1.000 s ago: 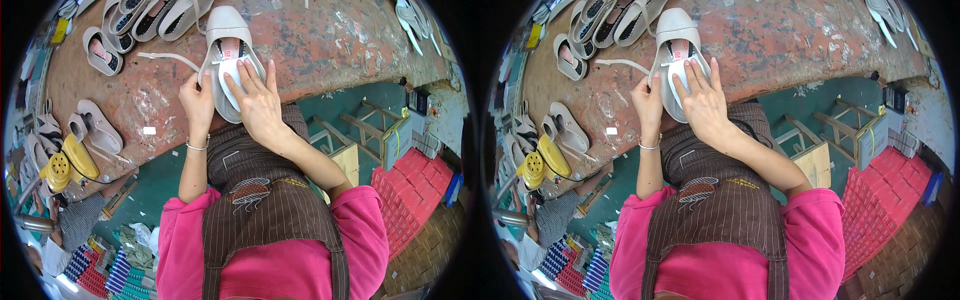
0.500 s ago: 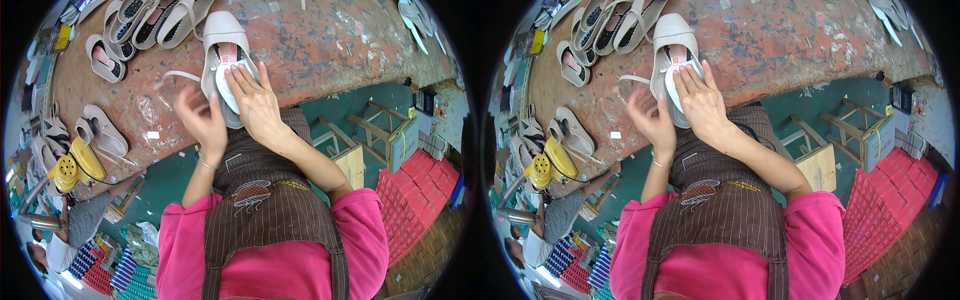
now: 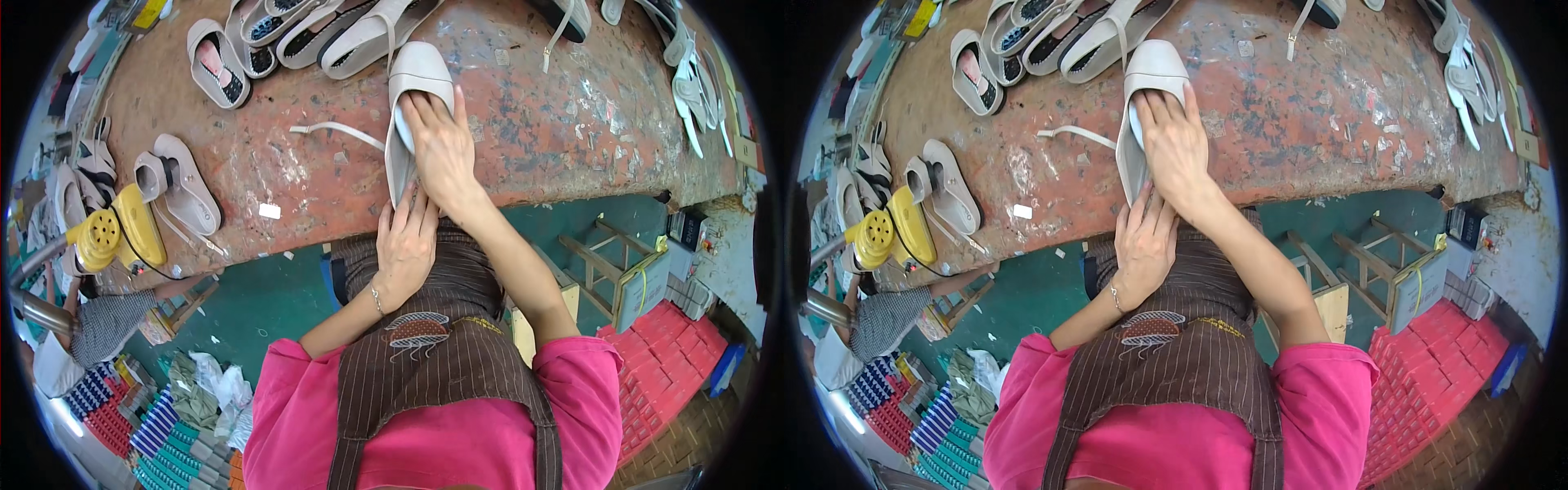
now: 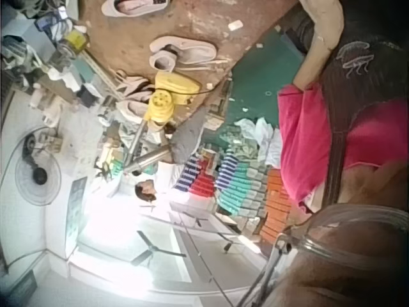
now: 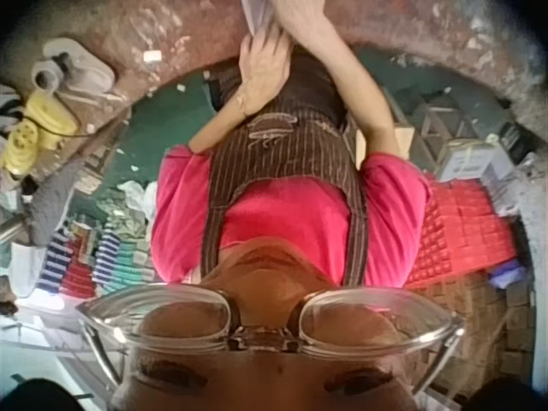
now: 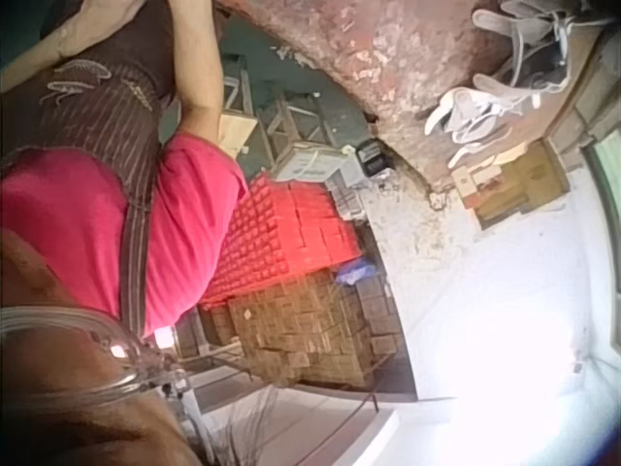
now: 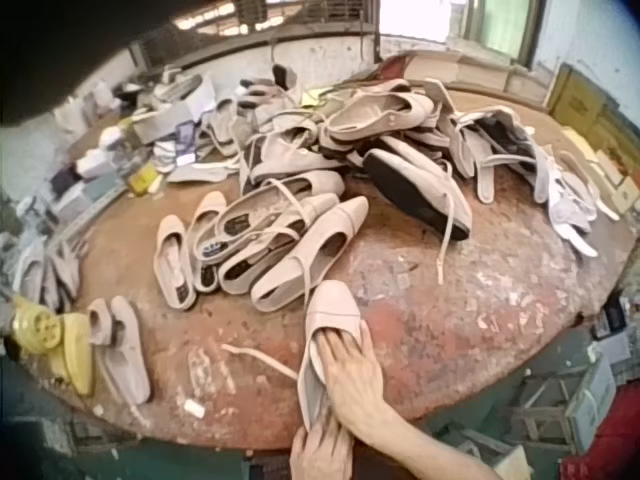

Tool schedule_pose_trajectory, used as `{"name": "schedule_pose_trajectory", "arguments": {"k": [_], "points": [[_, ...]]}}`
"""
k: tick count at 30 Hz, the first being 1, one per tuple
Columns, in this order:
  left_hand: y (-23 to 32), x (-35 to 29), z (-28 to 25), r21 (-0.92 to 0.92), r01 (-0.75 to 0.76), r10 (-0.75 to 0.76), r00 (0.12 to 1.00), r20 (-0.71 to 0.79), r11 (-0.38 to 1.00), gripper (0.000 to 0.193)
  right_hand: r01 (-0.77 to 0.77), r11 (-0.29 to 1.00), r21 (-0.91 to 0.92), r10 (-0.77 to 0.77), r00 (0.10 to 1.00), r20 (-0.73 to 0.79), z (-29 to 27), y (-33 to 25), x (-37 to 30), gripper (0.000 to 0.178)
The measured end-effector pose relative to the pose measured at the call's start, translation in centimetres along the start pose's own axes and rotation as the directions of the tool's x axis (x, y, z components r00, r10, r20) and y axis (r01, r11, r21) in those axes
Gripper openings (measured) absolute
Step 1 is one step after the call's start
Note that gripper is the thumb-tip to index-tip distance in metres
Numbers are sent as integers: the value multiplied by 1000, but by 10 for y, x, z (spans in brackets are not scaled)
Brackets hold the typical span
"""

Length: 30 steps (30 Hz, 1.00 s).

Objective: The person inserts shoe insoles into various shoes by hand, pressing them down into place on a workbench.

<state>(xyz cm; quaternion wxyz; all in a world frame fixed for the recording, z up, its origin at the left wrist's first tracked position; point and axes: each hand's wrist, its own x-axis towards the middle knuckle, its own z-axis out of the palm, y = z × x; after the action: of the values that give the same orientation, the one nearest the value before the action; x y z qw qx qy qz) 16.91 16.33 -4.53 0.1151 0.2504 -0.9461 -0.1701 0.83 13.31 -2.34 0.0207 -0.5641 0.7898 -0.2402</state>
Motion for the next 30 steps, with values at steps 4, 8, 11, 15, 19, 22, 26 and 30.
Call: {"name": "schedule_pose_trajectory", "arguments": {"k": [4,8,11,15,19,22,26,30], "points": [[1,-1,0,-44,16,-14,999,33,999,46,16,984,-178,-20,1000,-23,-16,-19,-4,49],[2,-1,1,-152,58,-52,998,40,987,47,14,935,-354,10,998,67,-11,-22,-2,47],[2,-1,2,-101,48,-47,999,10,994,48,-97,964,-248,167,946,278,-12,-19,22,53],[0,-3,2,-162,23,-25,1000,-10,986,51,41,888,-459,17,993,121,-10,-23,4,56],[-1,-1,6,-107,28,-35,997,-64,994,43,-50,930,-363,148,958,247,-5,-22,4,54],[-1,2,3,-87,32,-36,998,-49,996,36,31,867,-498,-30,999,11,12,-8,8,42],[0,5,-7,-85,22,-21,1000,11,996,39,-63,933,-353,84,995,46,27,6,22,41],[4,21,-15,-64,-16,12,998,-60,998,41,61,942,-330,64,933,355,9,0,38,28]]}}
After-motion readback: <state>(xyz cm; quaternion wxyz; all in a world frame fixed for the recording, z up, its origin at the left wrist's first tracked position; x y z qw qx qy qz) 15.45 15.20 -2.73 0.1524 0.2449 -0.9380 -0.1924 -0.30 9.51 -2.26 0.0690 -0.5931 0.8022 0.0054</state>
